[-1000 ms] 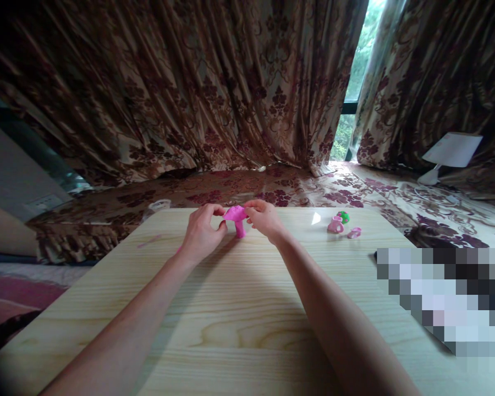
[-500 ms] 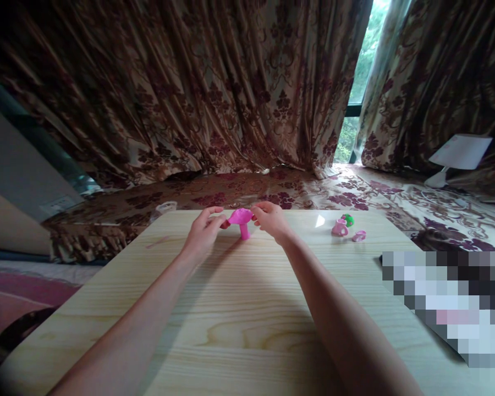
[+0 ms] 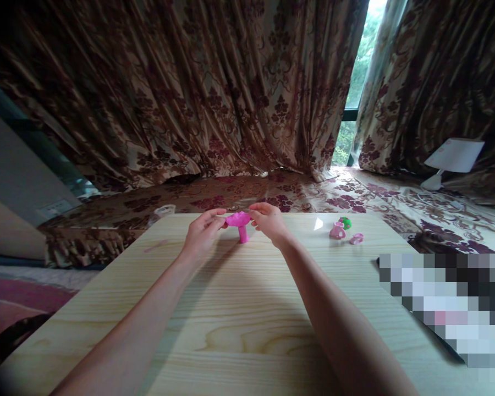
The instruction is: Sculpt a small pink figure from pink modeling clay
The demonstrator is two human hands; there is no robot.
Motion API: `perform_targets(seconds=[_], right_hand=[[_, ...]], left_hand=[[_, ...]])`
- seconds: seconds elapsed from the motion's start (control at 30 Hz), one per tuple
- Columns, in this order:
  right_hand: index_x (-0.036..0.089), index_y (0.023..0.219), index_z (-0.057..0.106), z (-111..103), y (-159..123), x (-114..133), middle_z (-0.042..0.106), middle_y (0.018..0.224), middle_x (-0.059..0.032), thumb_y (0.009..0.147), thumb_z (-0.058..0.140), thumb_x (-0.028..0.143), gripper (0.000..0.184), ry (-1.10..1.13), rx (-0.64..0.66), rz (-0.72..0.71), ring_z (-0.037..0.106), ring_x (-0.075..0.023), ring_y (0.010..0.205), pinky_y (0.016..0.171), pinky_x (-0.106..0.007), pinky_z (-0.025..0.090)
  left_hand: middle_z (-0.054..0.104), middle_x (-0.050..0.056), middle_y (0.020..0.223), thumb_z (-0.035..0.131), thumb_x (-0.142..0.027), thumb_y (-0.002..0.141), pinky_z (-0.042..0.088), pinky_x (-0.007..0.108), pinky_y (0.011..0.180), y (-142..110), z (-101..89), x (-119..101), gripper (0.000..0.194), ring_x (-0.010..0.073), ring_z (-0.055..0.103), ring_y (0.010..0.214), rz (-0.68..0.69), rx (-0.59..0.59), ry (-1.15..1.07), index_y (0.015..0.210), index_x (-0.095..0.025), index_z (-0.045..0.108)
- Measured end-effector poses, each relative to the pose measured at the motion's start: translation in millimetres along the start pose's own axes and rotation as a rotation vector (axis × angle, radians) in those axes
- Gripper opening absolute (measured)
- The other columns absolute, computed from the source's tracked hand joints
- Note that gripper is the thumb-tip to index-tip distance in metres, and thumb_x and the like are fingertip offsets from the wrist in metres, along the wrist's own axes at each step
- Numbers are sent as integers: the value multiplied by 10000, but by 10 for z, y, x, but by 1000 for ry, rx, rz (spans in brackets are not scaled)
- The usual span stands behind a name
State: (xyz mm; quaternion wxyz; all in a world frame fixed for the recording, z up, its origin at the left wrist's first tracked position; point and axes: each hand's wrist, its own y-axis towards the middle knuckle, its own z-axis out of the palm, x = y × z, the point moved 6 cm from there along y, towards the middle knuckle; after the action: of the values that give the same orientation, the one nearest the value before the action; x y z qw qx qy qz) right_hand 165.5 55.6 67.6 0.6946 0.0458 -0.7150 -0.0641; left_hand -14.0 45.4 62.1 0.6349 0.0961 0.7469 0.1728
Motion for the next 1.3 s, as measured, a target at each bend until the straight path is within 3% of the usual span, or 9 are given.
perform_targets(seconds=[0.2, 0.37, 0.5, 0.6, 0.7, 0.87, 1.0, 1.13, 1.3], right_hand=[[171, 843, 642, -6, 20, -13, 585, 622, 19, 718, 573, 244, 160, 52, 16, -5, 505, -61, 500, 450, -166, 398], [161, 887, 659, 2, 25, -12, 590, 666, 4, 713, 519, 193, 225, 9, 82, -26, 515, -71, 552, 484, -171, 415], [161, 1008, 631, 43, -12, 47, 593, 795, -6, 645, 506, 80, 391, -168, 162, -155, 492, -63, 555, 500, -182, 421], [176, 1025, 628, 60, -38, 109, 566, 920, -31, 630, 528, 52, 425, -369, 123, -339, 500, -64, 586, 563, -209, 452], [205, 1002, 647, 75, -68, 165, 540, 953, -43, 673, 614, 131, 339, -533, 61, -505, 524, -88, 651, 648, -245, 473], [234, 933, 687, 54, -100, 245, 545, 897, -41, 804, 560, 252, 181, -677, -19, -597, 532, -117, 704, 686, -259, 458], [220, 912, 695, 30, -116, 295, 568, 882, -50, 828, 536, 270, 186, -715, -79, -636, 539, -159, 823, 694, -261, 449], [212, 900, 685, 63, -115, 289, 625, 903, -42, 840, 513, 256, 187, -716, -39, -636, 553, -169, 884, 707, -252, 442], [225, 952, 658, 48, -89, 249, 679, 857, -17, 860, 466, 276, 219, -702, -35, -539, 604, -154, 786, 673, -237, 434]], left_hand=[[659, 38, 841, 522, -204, 734, 457, 264, 757, 0, 34, -27, 311, 135, 606, 774, 68, 55, -4, 1031, -168, 608], [620, 43, 1032, 489, -77, 709, 425, 297, 865, -32, 110, -117, 439, 136, 575, 886, 311, 131, 235, 1122, -202, 568], [618, 45, 983, 527, -129, 750, 430, 291, 844, -60, 125, -179, 320, 140, 566, 848, 445, 75, 376, 1052, -195, 611], [627, 48, 941, 508, -191, 802, 437, 279, 826, -59, 115, -203, 222, 142, 575, 843, 465, 53, 362, 983, -186, 637], [634, 49, 912, 491, -227, 825, 442, 276, 807, -50, 93, -215, 203, 149, 581, 851, 450, 32, 339, 945, -188, 649], [639, 59, 956, 505, -265, 822, 440, 287, 818, -31, 98, -181, 244, 153, 588, 874, 371, 22, 285, 1021, -187, 622], [643, 61, 960, 600, -269, 757, 441, 301, 816, -17, 180, -86, 501, 152, 602, 855, 223, 43, 184, 1233, -187, 466], [648, 46, 870, 674, -271, 691, 443, 304, 793, -16, 285, -9, 711, 159, 609, 832, 106, 37, 92, 1317, -177, 349], [644, 35, 821, 701, -271, 663, 453, 261, 692, -4, 368, 49, 748, 139, 605, 741, 48, 37, -35, 1311, -179, 338]])
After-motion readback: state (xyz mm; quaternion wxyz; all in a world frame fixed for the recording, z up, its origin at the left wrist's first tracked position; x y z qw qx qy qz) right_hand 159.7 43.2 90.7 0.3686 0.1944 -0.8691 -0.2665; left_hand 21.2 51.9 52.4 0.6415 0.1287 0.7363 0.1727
